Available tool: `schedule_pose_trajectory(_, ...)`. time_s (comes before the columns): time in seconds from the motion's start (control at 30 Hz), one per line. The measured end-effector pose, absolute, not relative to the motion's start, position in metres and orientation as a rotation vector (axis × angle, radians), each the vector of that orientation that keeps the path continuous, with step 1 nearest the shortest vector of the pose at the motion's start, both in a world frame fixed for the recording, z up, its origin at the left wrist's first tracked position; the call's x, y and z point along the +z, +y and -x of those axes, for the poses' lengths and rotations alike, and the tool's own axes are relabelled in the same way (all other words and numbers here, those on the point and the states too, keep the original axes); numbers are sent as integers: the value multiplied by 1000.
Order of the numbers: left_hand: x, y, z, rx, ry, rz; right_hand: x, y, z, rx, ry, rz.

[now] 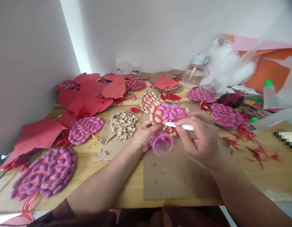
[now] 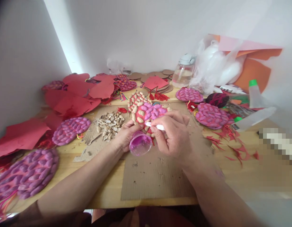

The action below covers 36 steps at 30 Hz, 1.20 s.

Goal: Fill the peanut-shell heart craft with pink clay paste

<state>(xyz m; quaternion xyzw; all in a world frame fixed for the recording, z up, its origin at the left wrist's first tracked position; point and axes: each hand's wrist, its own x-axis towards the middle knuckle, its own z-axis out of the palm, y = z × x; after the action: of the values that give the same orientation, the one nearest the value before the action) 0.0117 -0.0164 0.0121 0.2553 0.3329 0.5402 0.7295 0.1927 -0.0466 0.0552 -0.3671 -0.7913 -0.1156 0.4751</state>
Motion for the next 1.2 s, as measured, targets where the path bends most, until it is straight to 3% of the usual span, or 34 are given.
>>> schedule_pose_trajectory(0.5, 9, -14, -11, 1198, 779, -537, 54, -44, -194, -350, -1864, 992)
schedule_pose_trajectory(1.0, 9, -13, -12, 1214, 790, -532, 50, -43, -193, -184, -1788, 973)
schedule_pose_trajectory(1.2, 5, -13, -11, 1207, 780, -579, 50, -46, -186, -309, -1875, 986)
